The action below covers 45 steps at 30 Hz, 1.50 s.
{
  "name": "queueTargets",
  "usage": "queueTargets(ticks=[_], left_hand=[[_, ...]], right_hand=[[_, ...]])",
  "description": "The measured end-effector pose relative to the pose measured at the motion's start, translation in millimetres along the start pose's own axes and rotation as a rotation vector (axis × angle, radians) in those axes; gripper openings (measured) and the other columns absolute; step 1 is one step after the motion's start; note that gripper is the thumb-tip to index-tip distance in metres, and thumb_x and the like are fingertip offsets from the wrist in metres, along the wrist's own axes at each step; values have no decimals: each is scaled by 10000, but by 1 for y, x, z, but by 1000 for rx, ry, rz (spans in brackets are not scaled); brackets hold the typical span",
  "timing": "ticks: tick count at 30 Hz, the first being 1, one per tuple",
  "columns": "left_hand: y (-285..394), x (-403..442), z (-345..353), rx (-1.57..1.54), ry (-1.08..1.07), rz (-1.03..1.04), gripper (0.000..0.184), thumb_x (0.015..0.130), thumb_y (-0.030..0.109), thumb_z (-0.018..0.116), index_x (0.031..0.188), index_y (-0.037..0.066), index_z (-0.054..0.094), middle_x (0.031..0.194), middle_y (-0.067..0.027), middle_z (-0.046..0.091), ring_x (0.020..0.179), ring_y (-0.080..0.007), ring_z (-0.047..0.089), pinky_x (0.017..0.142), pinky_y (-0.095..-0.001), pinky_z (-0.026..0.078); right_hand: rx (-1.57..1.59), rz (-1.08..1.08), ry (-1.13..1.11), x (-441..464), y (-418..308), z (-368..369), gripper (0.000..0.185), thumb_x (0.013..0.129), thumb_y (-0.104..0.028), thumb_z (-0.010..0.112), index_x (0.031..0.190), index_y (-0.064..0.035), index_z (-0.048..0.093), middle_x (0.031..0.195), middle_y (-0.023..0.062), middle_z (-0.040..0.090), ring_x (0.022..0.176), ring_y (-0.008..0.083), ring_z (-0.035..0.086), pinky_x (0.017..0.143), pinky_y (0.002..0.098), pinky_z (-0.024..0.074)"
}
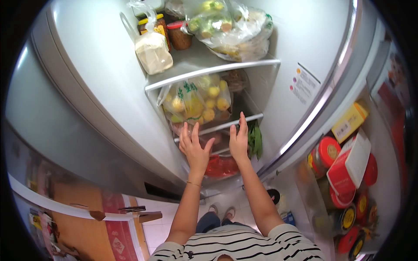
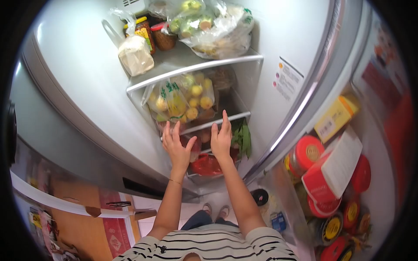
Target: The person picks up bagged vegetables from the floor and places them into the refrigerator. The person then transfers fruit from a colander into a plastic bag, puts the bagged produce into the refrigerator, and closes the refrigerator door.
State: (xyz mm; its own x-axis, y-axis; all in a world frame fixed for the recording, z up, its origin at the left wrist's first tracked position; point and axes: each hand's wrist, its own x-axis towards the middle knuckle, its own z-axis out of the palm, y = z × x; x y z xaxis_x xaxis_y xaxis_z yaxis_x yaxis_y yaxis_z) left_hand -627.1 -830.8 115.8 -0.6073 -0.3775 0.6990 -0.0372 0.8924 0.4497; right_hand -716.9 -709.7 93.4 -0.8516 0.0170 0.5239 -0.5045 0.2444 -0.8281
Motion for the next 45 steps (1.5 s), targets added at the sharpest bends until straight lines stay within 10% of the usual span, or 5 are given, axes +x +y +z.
queueTargets(ticks=[9, 20, 27, 33, 45], left_hand=[[24, -56, -29, -445, -228, 52, 381, 856, 229, 648, 1159, 22, 549, 1334, -181, 452, 1211, -345, 426, 1026, -429, 316], [38, -133, -147, -1032, -614, -187, 232, 857, 71, 596, 1078, 1, 578, 1152, -140, 595, 1077, -298, 548, 944, -378, 419], [89, -167, -219, -1041, -487, 268, 243, 818, 58, 627, 1055, 23, 585, 1177, -123, 592, 1088, -298, 524, 944, -389, 399], [118, -207, -240, -1042, -458, 231, 246, 814, 71, 627, 1051, 26, 580, 1181, -144, 583, 1089, -309, 522, 962, -386, 380], [180, -303, -290, -1000, -627, 283, 226, 843, 104, 595, 1057, 37, 564, 1212, -137, 559, 1108, -300, 500, 982, -407, 349]], right_hand=[[-61, 166, -142, -152, -49, -116, 388, 894, -167, 576, 1244, -8, 530, 1290, 184, 507, 1199, 295, 490, 997, 371, 393], [-362, 177, 761, -321, -174, -293, 199, 920, -112, 536, 1059, 16, 596, 950, 71, 641, 913, 151, 587, 825, 278, 445], [-440, 10, 1052, -328, -178, -406, 230, 892, -117, 544, 1077, 12, 592, 970, 78, 636, 893, 155, 594, 827, 273, 461], [-126, 100, 784, -297, -85, -495, 654, 970, -475, 443, 1437, -55, 260, 1440, 149, 314, 1351, 243, 278, 1120, 355, 217], [-260, 204, 739, -311, -69, -462, 515, 955, -509, 454, 1212, -64, 467, 1068, 136, 530, 981, 230, 510, 882, 352, 412]])
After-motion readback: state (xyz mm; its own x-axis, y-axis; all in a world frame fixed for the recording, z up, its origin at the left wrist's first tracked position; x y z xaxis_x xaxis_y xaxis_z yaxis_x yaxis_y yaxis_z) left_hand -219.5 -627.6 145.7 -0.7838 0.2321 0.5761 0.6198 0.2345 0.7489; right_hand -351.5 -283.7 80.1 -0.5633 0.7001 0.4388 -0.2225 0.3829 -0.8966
